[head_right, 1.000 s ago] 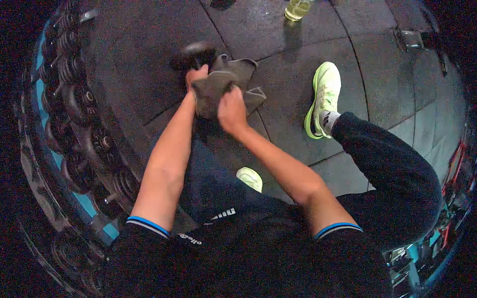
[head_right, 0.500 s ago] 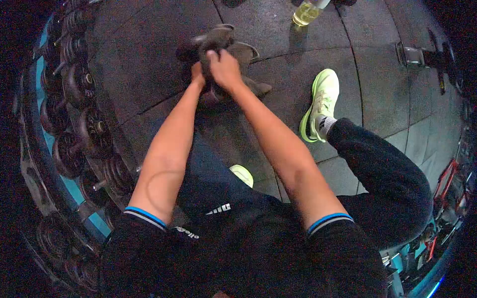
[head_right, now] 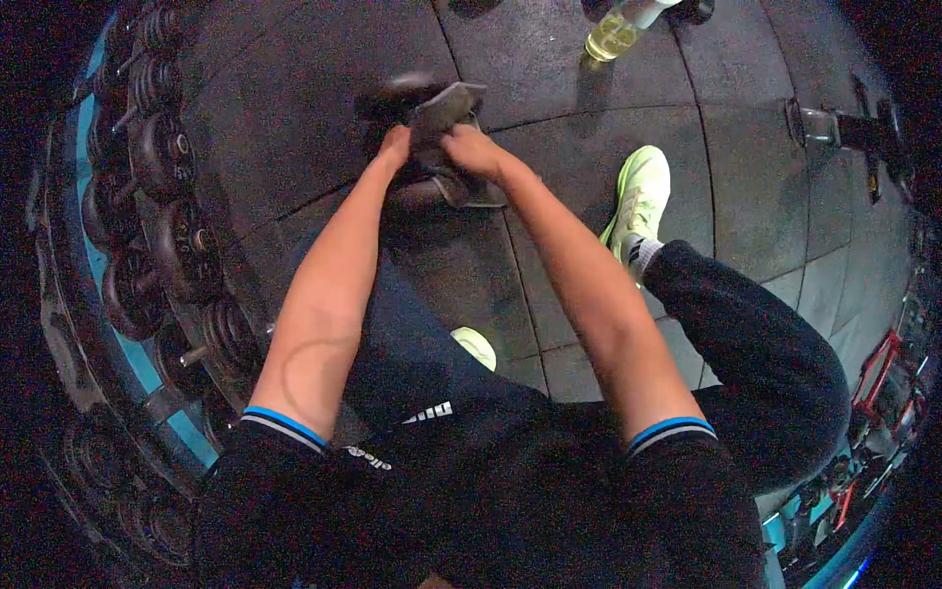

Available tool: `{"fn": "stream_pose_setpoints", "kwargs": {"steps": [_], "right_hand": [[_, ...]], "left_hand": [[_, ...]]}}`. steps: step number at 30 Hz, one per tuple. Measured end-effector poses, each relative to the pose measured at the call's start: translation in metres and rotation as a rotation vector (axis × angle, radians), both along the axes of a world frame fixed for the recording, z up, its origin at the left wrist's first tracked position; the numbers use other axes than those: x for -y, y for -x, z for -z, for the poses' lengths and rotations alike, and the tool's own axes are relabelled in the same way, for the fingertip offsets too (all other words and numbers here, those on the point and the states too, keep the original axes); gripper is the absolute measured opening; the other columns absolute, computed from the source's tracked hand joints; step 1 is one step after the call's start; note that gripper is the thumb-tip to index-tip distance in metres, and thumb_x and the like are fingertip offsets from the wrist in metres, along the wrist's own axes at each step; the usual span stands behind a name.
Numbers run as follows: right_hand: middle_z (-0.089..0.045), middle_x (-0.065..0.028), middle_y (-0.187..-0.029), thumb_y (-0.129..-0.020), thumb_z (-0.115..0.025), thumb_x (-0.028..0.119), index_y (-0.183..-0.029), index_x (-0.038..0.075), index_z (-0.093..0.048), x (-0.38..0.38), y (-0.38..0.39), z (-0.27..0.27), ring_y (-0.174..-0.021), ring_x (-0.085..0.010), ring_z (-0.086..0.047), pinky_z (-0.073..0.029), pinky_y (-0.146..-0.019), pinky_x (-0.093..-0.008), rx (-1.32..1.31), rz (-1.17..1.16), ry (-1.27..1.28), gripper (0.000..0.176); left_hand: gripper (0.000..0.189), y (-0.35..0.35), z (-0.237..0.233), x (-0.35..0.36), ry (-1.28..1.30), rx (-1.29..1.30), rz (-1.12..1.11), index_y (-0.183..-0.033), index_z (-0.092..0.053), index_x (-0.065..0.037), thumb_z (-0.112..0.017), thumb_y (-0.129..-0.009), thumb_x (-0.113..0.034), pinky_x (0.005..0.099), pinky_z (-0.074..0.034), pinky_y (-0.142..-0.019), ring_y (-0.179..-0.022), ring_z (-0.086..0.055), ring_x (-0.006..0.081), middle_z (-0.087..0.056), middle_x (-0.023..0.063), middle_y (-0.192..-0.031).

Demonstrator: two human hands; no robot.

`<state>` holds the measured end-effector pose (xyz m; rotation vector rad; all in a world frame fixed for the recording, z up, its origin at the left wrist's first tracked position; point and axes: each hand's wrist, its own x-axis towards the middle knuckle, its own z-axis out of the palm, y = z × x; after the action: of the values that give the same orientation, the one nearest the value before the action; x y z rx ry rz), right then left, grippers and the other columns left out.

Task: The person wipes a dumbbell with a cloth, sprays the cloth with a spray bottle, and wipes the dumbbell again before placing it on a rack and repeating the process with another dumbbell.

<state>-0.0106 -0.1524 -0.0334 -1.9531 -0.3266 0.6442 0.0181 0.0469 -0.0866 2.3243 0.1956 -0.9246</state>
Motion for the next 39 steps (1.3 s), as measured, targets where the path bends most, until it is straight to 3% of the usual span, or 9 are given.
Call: {"fn": "stream_pose_setpoints", "kwargs": {"steps": [2, 7, 12, 16, 20, 25, 30, 36, 39], "right_hand": [[-0.066, -0.0259, -0.103, -0.095, -0.048, 0.028, -0.110, -0.004, -0.063, 0.019, 0.012, -0.011, -0.095, -0.0369, -0.063, -0.047, -0.086, -0.0434, -0.001, 0.209, 0.082, 0.039], [-0.069, -0.0224, -0.108, -0.094, -0.054, 0.031, -0.115, -0.004, -0.062, 0.038, 0.025, -0.049, -0.098, -0.0275, -0.066, -0.048, -0.088, -0.0398, 0.000, 0.773, -0.174, 0.041], [-0.066, -0.0275, -0.101, -0.092, -0.057, 0.038, -0.108, -0.004, -0.064, 0.002, -0.011, -0.086, -0.098, -0.0450, -0.062, -0.048, -0.087, -0.0475, 0.217, 0.155, 0.122, 0.045], [-0.055, -0.0271, -0.128, -0.092, -0.059, 0.041, -0.119, 0.000, -0.060, -0.034, -0.021, -0.042, -0.121, -0.0428, -0.050, -0.042, -0.101, -0.0469, 0.632, -0.447, 0.299, 0.049], [-0.047, -0.0276, -0.138, -0.093, -0.061, 0.037, -0.129, 0.003, -0.055, -0.050, -0.015, 0.047, -0.136, -0.0429, -0.036, -0.035, -0.110, -0.0475, 0.710, -0.541, 0.250, 0.049], [-0.054, -0.0356, -0.127, -0.067, -0.086, 0.048, -0.128, -0.011, -0.048, -0.064, 0.008, 0.005, -0.115, -0.0485, -0.057, -0.048, -0.095, -0.0496, -0.005, 0.077, 0.267, 0.092], [-0.068, -0.0238, -0.109, -0.075, -0.080, 0.045, -0.108, -0.011, -0.065, -0.094, -0.031, 0.027, -0.101, -0.0329, -0.067, -0.052, -0.088, -0.0422, -0.059, 0.082, 0.359, 0.067], [-0.072, -0.0073, -0.097, -0.083, -0.074, 0.032, -0.104, 0.006, -0.071, -0.077, -0.051, 0.036, -0.087, -0.0215, -0.066, -0.052, -0.082, -0.0378, -1.121, 0.139, -0.380, 0.034], [-0.071, -0.0068, -0.101, -0.083, -0.074, 0.031, -0.108, 0.005, -0.071, -0.068, -0.047, -0.005, -0.090, -0.0218, -0.066, -0.052, -0.083, -0.0374, -1.113, 0.040, -0.179, 0.036]], "left_hand": [[0.083, 0.001, -0.014, 0.016, 0.026, -0.018, -0.330, -0.124, -0.061, 0.008, -0.053, -0.086, -0.065, 0.0416, -0.041, -0.105, -0.127, -0.052, 0.0417, -0.058, 0.0297, -0.130], [0.087, 0.003, -0.048, 0.017, -0.094, -0.042, -0.210, -0.127, -0.060, 0.006, -0.047, -0.087, -0.070, 0.0417, -0.039, -0.109, -0.129, -0.051, 0.0411, -0.056, 0.0300, -0.132], [0.066, 0.049, -0.146, 0.016, -0.146, -0.015, 0.496, -0.108, -0.068, 0.007, -0.051, -0.092, -0.055, 0.0486, -0.047, -0.098, -0.109, -0.062, 0.0429, -0.063, 0.0307, -0.116], [0.043, 0.127, -0.177, 0.049, -0.489, 0.575, 0.400, -0.105, -0.069, 0.001, -0.073, -0.083, -0.037, 0.0481, -0.054, -0.085, -0.097, -0.070, 0.0341, -0.071, 0.0225, -0.092], [0.027, 0.117, -0.157, 0.043, -0.451, 0.485, 0.256, -0.094, -0.071, -0.001, -0.077, -0.076, -0.021, 0.0451, -0.056, -0.074, -0.085, -0.071, 0.0339, -0.072, 0.0179, -0.086], [0.011, 0.115, -0.160, 0.025, -0.339, 0.652, 0.235, -0.077, -0.073, -0.003, -0.077, -0.072, -0.012, 0.0437, -0.056, -0.071, -0.079, -0.071, 0.0340, -0.071, 0.0181, -0.083], [0.008, 0.112, -0.167, 0.033, -0.333, 0.624, 0.252, -0.072, -0.073, -0.004, -0.076, -0.071, -0.011, 0.0445, -0.056, -0.072, -0.078, -0.071, 0.0336, -0.071, 0.0176, -0.078], [0.008, 0.110, -0.169, 0.045, -0.368, 0.560, 0.162, -0.073, -0.073, -0.005, -0.076, -0.072, -0.012, 0.0449, -0.055, -0.072, -0.080, -0.071, 0.0333, -0.071, 0.0172, -0.079], [0.011, 0.119, -0.158, 0.045, -0.308, 0.581, 0.068, -0.075, -0.071, -0.004, -0.076, -0.073, -0.014, 0.0450, -0.055, -0.073, -0.083, -0.070, 0.0339, -0.070, 0.0160, -0.083]]}}
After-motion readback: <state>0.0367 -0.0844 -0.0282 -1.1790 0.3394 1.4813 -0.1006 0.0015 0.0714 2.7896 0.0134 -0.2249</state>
